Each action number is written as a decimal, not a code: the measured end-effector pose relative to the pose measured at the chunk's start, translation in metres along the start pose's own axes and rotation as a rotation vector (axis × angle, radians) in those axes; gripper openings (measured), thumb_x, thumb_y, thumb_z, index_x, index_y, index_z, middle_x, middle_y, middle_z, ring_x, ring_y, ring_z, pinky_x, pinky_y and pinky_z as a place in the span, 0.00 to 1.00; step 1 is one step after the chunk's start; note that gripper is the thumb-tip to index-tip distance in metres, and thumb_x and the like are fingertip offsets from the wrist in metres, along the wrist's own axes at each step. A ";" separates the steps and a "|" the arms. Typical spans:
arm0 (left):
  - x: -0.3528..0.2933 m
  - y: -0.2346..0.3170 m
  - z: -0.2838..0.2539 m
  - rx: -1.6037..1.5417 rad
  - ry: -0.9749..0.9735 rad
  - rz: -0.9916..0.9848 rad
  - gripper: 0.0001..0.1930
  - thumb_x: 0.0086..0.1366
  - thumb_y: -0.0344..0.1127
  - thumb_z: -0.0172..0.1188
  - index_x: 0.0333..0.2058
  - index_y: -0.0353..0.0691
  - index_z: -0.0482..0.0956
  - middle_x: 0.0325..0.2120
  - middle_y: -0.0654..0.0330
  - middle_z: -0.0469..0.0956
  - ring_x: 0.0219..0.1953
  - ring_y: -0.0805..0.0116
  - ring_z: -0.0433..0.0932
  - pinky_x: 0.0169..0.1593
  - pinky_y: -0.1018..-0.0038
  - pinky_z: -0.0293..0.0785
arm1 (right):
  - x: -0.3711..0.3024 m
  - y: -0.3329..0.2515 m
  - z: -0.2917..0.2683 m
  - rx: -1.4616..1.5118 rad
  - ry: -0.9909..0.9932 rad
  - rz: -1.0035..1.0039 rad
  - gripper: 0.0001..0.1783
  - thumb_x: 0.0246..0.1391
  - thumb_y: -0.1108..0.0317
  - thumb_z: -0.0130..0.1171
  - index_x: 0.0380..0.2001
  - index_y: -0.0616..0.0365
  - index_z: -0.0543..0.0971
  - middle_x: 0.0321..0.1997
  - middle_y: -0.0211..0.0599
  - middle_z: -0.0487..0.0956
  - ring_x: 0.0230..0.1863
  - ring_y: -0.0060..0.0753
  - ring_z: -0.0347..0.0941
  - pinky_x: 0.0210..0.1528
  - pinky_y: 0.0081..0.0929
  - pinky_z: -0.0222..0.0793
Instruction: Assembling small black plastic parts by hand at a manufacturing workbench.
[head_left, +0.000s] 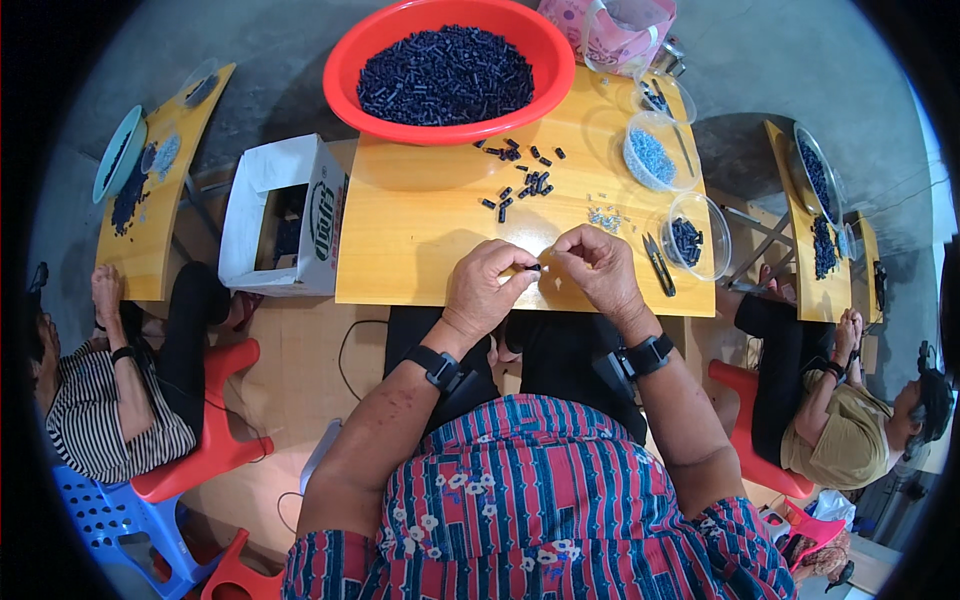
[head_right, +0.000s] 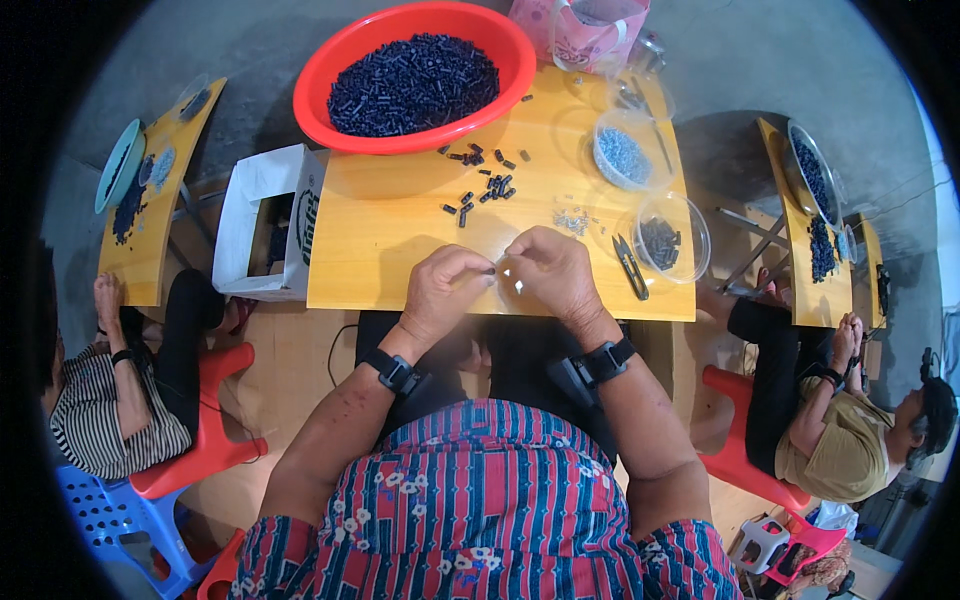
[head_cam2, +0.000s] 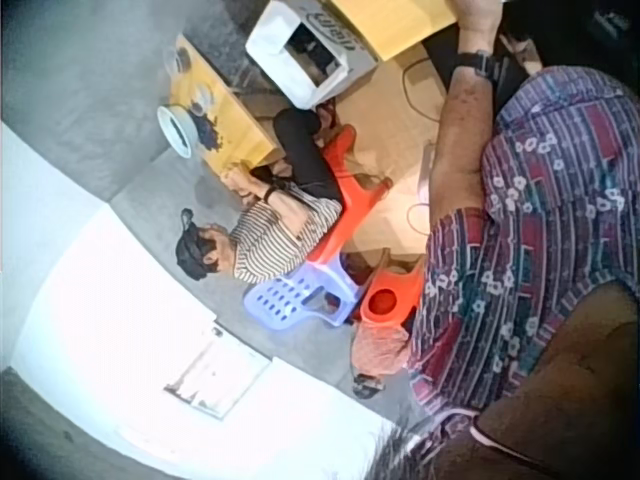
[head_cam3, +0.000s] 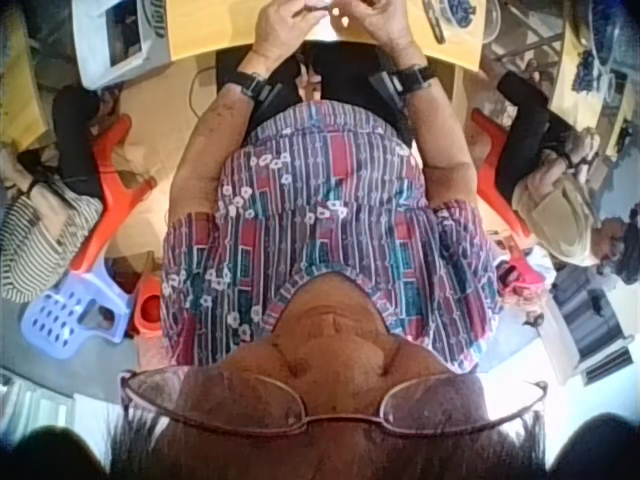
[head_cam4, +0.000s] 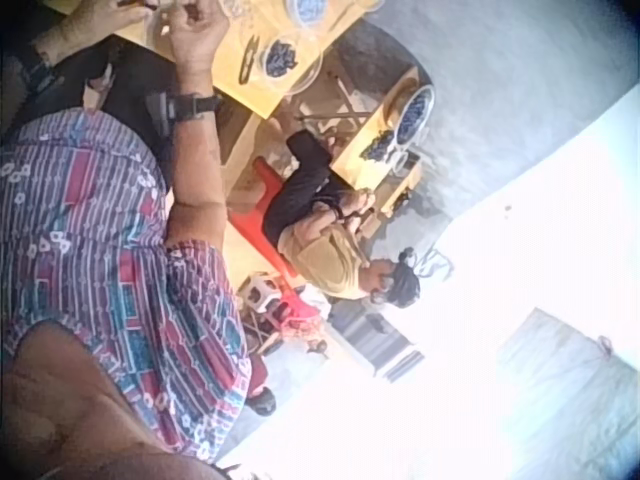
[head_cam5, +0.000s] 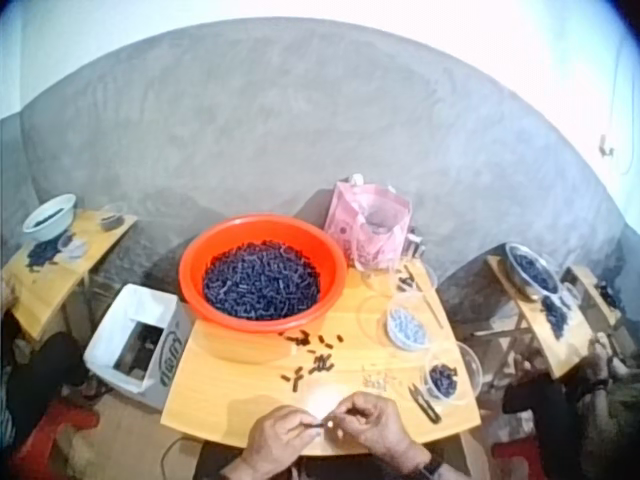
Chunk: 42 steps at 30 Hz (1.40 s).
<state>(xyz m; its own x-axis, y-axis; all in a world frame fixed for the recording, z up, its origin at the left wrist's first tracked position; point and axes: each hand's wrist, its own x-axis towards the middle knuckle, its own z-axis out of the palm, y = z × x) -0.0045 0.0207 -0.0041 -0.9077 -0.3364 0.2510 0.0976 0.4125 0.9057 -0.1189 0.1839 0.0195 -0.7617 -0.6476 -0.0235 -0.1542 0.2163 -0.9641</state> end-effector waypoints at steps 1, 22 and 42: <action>0.000 0.000 0.000 0.001 -0.002 -0.002 0.05 0.55 0.29 0.68 0.32 0.39 0.83 0.31 0.57 0.82 0.37 0.60 0.81 0.43 0.70 0.77 | -0.001 0.000 0.002 0.002 0.000 0.002 0.05 0.52 0.73 0.64 0.33 0.61 0.81 0.31 0.33 0.82 0.35 0.22 0.78 0.42 0.23 0.75; 0.001 0.004 0.003 0.067 0.027 0.039 0.05 0.55 0.29 0.68 0.31 0.39 0.83 0.30 0.57 0.82 0.36 0.59 0.81 0.42 0.69 0.76 | 0.004 0.009 -0.001 0.150 0.107 -0.104 0.10 0.52 0.83 0.61 0.36 0.59 0.77 0.36 0.26 0.80 0.40 0.19 0.77 0.45 0.22 0.75; 0.000 0.003 0.004 0.076 0.039 0.049 0.08 0.53 0.28 0.71 0.33 0.39 0.84 0.31 0.56 0.81 0.35 0.59 0.81 0.40 0.69 0.77 | -0.001 -0.016 0.007 -0.164 -0.115 -0.092 0.15 0.50 0.82 0.60 0.43 0.61 0.77 0.34 0.37 0.82 0.39 0.27 0.80 0.47 0.24 0.77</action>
<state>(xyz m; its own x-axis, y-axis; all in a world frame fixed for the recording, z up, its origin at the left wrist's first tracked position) -0.0059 0.0253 -0.0028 -0.8860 -0.3461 0.3085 0.1088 0.4917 0.8640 -0.1112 0.1765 0.0329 -0.6646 -0.7468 0.0239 -0.3272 0.2621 -0.9079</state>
